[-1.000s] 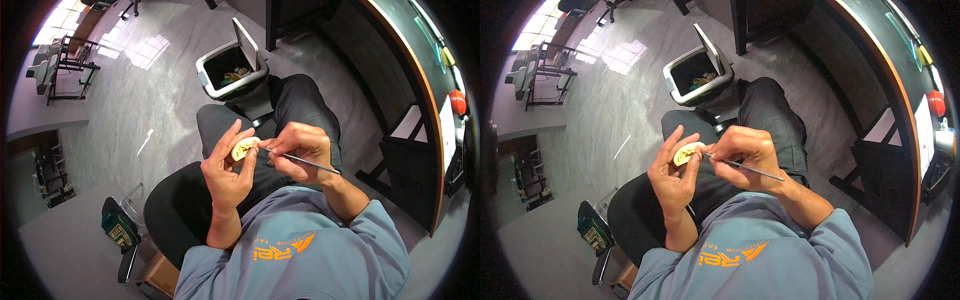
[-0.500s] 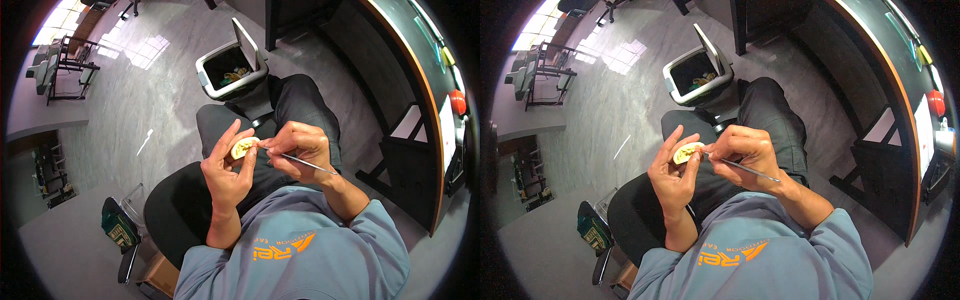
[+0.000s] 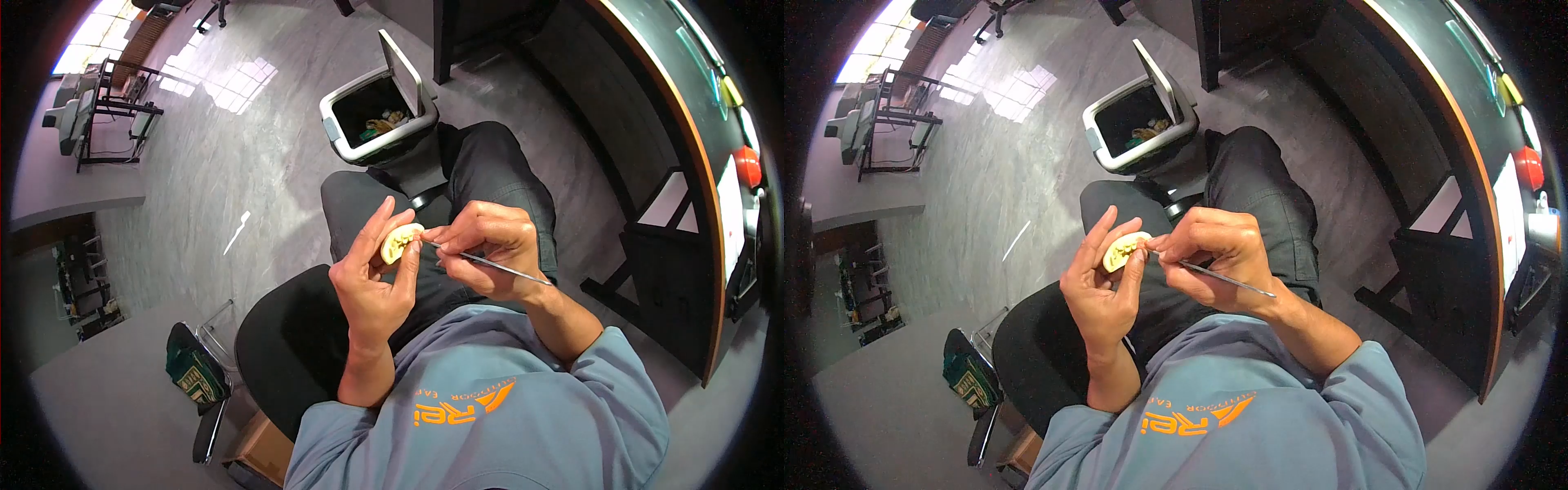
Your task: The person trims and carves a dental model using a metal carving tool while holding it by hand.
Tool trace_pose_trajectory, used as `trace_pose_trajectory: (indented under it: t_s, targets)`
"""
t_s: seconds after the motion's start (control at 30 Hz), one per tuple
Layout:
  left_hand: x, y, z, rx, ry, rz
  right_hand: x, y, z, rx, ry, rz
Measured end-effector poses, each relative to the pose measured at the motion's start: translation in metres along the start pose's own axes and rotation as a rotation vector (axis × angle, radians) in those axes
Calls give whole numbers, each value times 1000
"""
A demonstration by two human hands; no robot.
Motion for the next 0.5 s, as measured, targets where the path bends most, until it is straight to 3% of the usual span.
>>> trace_pose_trajectory:
  t_s: [0.5]
  targets:
    - [1,0,0,8,33,4,-2,2,0,-28,-119,-88]
Point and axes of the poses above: each hand's wrist, its own y-axis away from the middle knuckle, its own z-axis out of the back of the hand, x = y × z, the point moved 5 cm from there along -y, towards the middle knuckle, and after that the axes turned 3 degrees about y, right-handed, at the moved point
